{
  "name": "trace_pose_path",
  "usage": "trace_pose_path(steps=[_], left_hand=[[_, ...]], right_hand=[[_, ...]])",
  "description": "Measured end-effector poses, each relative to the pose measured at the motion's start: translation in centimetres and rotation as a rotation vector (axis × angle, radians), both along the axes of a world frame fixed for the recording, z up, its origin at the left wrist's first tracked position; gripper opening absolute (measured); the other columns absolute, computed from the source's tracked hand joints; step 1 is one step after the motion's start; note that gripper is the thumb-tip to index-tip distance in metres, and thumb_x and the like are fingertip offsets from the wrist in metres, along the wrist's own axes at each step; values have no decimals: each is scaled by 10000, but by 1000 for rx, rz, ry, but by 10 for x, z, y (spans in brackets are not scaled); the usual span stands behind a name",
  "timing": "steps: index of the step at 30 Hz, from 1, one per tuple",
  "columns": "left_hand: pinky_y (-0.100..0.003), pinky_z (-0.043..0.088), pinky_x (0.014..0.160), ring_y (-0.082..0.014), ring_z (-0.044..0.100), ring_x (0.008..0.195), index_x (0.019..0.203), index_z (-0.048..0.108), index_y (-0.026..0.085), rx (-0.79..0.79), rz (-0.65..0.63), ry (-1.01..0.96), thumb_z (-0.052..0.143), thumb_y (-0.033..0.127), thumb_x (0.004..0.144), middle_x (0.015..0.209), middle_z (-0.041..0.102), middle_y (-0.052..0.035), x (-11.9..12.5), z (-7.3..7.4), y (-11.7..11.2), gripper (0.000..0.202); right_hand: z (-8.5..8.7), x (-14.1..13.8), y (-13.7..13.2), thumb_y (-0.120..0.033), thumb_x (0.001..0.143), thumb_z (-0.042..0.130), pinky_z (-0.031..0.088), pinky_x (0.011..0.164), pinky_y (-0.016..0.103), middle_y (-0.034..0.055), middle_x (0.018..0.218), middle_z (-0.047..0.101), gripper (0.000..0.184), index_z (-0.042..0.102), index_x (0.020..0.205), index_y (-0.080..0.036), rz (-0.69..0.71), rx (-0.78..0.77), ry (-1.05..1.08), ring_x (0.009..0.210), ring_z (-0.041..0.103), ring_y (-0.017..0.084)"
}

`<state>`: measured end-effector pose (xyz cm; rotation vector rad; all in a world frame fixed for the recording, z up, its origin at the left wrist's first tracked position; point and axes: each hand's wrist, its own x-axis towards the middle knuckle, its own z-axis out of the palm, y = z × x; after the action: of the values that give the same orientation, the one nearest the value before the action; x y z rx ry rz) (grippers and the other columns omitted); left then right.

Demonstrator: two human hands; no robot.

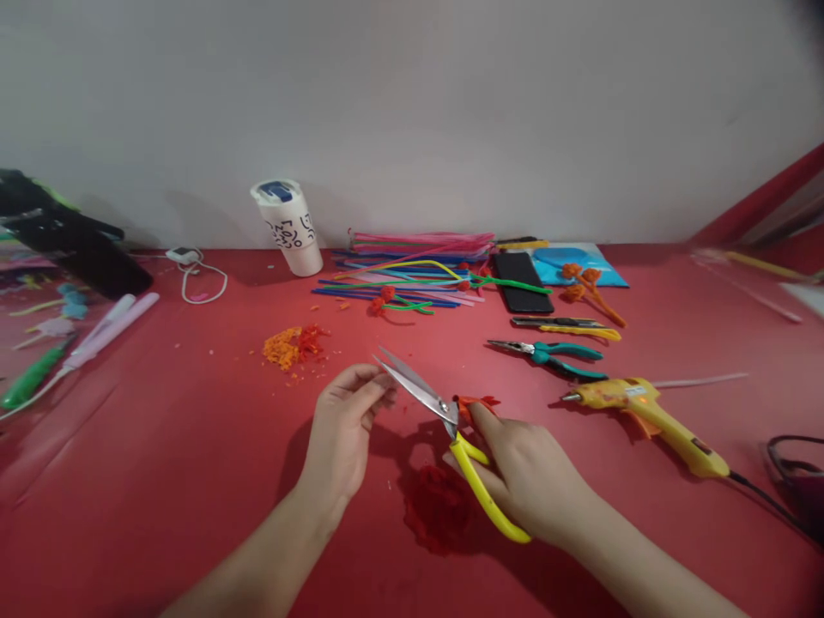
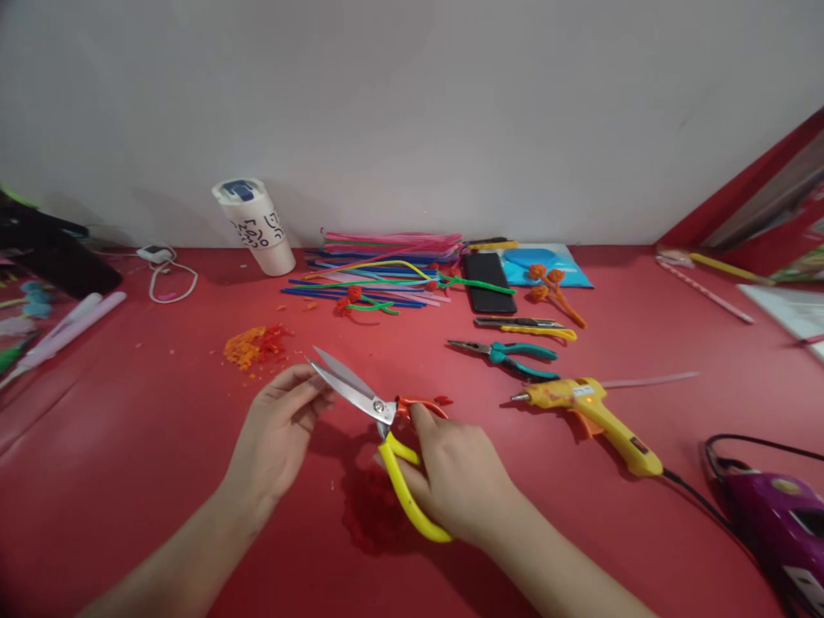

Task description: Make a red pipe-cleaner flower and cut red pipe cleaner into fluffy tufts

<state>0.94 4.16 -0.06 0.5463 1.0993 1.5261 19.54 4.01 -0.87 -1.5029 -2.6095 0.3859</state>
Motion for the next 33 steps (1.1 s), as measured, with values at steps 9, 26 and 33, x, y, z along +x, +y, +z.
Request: trace_pose_path(steps=[9, 26, 33], left_hand=[[-188, 402, 549, -68, 511, 528, 618, 609, 152, 39, 59, 65, 623, 136, 646, 566, 579, 28, 0, 3, -2, 36], [-185, 395, 569, -65, 498, 546, 627, 604, 154, 93, 64, 114, 600, 136, 685, 570, 566, 33, 1, 1, -2, 62], [-188, 400, 587, -66, 501, 561, 653, 609, 159, 114, 61, 118, 606, 134, 699, 591, 573, 35, -1, -2, -2, 52]], right_hand=[[-11, -1, -1, -487, 863, 328, 159, 429, 263, 33, 535, 607, 320, 413, 764, -195, 50, 135, -57, 449, 577, 211], [-16, -2, -3, -495, 863, 320, 141, 411, 255, 6, 467, 577, 329, 404, 745, -200, 59, 192, 1, 377, 539, 181], [-18, -2, -4, -512, 858, 329, 129, 397, 248, -9, 439, 552, 340, 400, 729, -205, 51, 213, 8, 349, 517, 168]])
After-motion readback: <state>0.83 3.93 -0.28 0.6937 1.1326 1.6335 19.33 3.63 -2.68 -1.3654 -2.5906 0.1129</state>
